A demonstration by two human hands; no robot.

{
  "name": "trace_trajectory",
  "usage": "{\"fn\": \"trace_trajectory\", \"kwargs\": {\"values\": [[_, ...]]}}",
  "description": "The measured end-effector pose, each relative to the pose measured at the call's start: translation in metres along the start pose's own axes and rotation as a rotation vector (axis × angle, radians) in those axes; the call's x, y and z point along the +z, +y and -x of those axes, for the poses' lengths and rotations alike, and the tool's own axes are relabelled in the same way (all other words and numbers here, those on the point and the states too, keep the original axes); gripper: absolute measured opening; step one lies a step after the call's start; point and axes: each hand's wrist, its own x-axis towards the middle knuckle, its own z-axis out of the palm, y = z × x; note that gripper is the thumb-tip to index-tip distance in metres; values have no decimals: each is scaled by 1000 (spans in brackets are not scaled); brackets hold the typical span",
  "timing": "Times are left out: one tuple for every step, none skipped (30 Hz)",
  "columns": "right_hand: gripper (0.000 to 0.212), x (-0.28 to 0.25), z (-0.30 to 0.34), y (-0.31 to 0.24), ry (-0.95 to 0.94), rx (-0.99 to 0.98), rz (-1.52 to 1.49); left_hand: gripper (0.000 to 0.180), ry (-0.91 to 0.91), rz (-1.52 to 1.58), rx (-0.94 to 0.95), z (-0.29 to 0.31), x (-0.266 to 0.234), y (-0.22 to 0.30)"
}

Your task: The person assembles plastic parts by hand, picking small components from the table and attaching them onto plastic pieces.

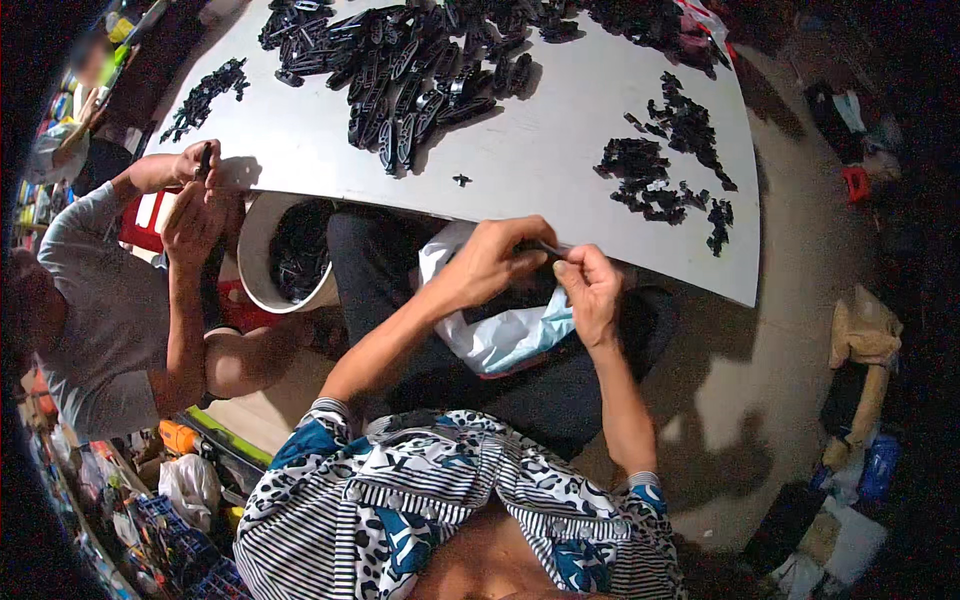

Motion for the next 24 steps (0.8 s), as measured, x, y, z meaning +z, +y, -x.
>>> {"fn": "trace_trajectory", "kwargs": {"values": [[21,-1,4,6,-12,32,128,18,63,-333,160,2,-5,-2],[20,0,8,10,-24,66,257,19,144,-472,128,1,-10,-3],[13,4,8,22,0,-101,454,20,279,-531,169,-2,-17,-4],[13,2,4,12,2,-99,455,21,417,-589,210,-7,-27,-4],[10,-5,1,-3,-3,-238,508,23,506,-709,224,-15,-38,-4],[7,-12,-4,-11,-10,-383,557,25,600,-832,238,-25,-49,-3],[4,-22,-13,-15,121,-340,591,27,666,-938,236,-33,-58,-4],[5,-35,-22,-25,260,-275,654,29,733,-1043,234,-42,-69,-7],[7,-53,-36,-31,329,-346,703,32,702,-1024,252,-51,-83,-18],[14,-68,-50,-37,326,-324,765,18,770,-1109,379,-59,-96,-28],[19,-84,-64,-37,320,-332,782,17,776,-1165,388,-69,-102,-37],[20,-91,-76,-38,316,-310,841,16,780,-1232,389,-74,-106,-45],[20,-99,-85,-33,296,-319,862,16,776,-1228,392,-78,-105,-44],[21,-106,-92,-27,276,-329,883,15,777,-1267,366,-82,-103,-44],[21,-111,-97,-21,275,-329,884,15,782,-1308,336,-85,-102,-43],[20,-115,-101,-14,236,-292,891,15,782,-1308,334,-87,-101,-41],[19,-118,-103,-9,196,-254,897,15,773,-1288,349,-89,-100,-39],[19,-115,-104,-9,190,-256,893,15,765,-1272,359,-89,-100,-39],[17,-113,-105,-12,189,-230,864,15,767,-1277,353,-90,-99,-39],[15,-111,-105,-14,187,-204,835,15,762,-1271,363,-91,-99,-40],[15,-110,-105,-16,184,-206,831,14,755,-1264,375,-92,-98,-40],[15,-109,-104,-18,184,-219,852,14,749,-1258,387,-94,-97,-40],[15,-108,-104,-19,185,-233,873,15,746,-1226,432,-95,-97,-41],[15,-109,-105,-16,181,-236,870,12,714,-1245,391,-97,-93,-40]]}}
